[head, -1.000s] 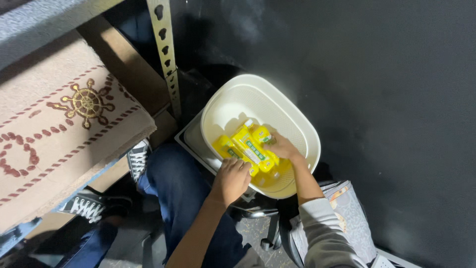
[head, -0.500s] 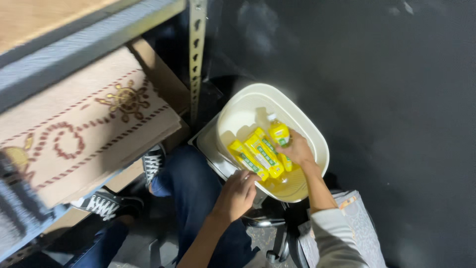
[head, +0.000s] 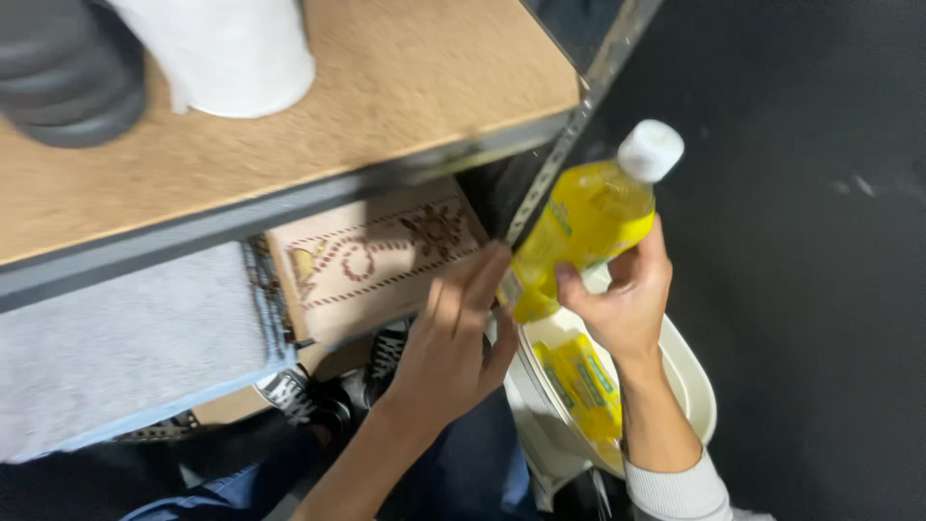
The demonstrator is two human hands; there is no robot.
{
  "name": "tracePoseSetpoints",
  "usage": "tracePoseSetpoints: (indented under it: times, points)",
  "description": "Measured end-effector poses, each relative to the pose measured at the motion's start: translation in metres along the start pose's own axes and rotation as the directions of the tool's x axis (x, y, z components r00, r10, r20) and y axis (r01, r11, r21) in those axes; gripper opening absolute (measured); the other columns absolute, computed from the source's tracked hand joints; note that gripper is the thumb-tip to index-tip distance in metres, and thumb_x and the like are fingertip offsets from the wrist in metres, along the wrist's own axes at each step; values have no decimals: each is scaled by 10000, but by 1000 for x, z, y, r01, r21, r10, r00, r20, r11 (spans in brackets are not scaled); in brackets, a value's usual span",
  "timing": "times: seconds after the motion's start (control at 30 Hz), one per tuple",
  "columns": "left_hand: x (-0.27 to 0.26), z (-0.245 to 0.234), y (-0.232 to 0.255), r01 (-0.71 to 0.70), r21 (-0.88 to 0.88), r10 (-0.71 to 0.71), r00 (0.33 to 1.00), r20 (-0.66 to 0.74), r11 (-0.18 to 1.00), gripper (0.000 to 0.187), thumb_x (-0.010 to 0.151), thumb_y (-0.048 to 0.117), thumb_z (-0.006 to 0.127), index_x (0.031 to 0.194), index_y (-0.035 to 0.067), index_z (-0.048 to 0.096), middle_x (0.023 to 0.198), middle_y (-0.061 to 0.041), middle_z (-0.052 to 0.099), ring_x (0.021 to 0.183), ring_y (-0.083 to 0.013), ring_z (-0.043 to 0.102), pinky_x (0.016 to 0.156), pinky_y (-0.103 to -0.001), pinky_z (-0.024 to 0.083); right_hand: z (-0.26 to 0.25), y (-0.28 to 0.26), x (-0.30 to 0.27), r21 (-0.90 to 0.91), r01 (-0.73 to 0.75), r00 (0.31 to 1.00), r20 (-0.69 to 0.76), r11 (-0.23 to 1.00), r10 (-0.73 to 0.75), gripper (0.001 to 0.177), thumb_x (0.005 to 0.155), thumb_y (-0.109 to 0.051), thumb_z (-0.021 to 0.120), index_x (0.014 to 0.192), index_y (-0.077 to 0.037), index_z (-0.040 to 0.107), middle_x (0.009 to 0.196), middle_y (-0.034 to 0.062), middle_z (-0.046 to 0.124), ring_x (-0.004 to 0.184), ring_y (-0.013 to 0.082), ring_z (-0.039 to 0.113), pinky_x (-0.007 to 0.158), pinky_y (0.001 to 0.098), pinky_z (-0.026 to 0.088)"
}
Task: The person organizes supplies on a shelf by stacking black circular lids, placing rolls of paper towels, and arranging yellow bottles next to them. The person takes items from a white basket on the floor and places them on the shelf.
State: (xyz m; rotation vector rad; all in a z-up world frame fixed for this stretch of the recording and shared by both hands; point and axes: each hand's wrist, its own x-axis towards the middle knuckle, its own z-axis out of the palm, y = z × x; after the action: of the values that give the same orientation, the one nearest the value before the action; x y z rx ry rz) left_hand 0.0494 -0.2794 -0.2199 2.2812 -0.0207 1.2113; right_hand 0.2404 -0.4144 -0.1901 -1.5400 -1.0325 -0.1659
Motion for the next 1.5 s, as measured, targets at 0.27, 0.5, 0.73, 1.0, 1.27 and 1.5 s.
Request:
tracePoseSetpoints:
  times: [0.27, 0.5, 0.73, 1.0, 1.27, 1.5]
  points:
    - [118, -77, -17, 26, 206, -5, 995, -99, 978, 761, 1128, 198, 647, 1751, -76, 306, 1683, -346, 546, 1566, -502, 583, 1344, -592, 515, 90, -93, 158, 45, 137, 987, 75, 990, -140, 502, 1040, -131, 890, 1411, -82, 555, 1293, 126, 772, 1156, 243, 813, 901, 333, 712]
    - [176, -72, -65, 244, 198, -207, 960, -189, 949, 951, 951, 201, 752, 1765, -18, 313, 1710, -246, 520, 1505, -466, 623, 1281, -549, 515, 130, -85, 223, 266, 154, 980, 80, 951, -181, 451, 1088, -147, 848, 1391, -110, 517, 1350, 142, 797, 1216, 219, 812, 1034, 351, 721]
    - [198, -21, -154, 425, 184, -408, 904, -124, 886, 1103, 903, 291, 651, 1793, -129, 153, 1794, -439, 309, 1659, -598, 349, 1384, -642, 280, 182, -53, 254, 202, 70, 998, -17, 977, -68, 590, 1009, -241, 912, 1446, -148, 527, 1330, 124, 863, 1100, 195, 893, 922, 301, 755]
    - [229, -10, -213, 589, 44, -589, 808, -33, 807, 1125, 987, 181, 628, 1822, -67, -84, 1906, -415, 38, 1768, -576, 110, 1419, -653, 166, 198, -24, 287, 23, -134, 946, 302, 991, 120, 559, 989, -315, 892, 1457, -118, 659, 1495, 110, 841, 1349, 252, 846, 1131, 442, 724]
    - [257, -25, -239, 737, -45, -738, 669, -88, 674, 1026, 1028, 92, 551, 1866, -41, -25, 1863, -389, 248, 1754, -528, 319, 1429, -586, 322, 232, 25, 312, -317, -5, 883, 444, 948, 153, 647, 1081, -319, 863, 1640, -144, 587, 1519, 192, 788, 1419, 409, 745, 1260, 632, 551]
    - [263, -23, -250, 748, -40, -747, 655, -117, 663, 965, 1155, 262, 574, 1873, -8, -11, 1862, -370, 265, 1756, -516, 336, 1438, -617, 315, 228, 22, 305, -323, 16, 873, 466, 946, 144, 637, 1102, -253, 806, 1683, -127, 574, 1561, 242, 751, 1446, 434, 720, 1316, 645, 495]
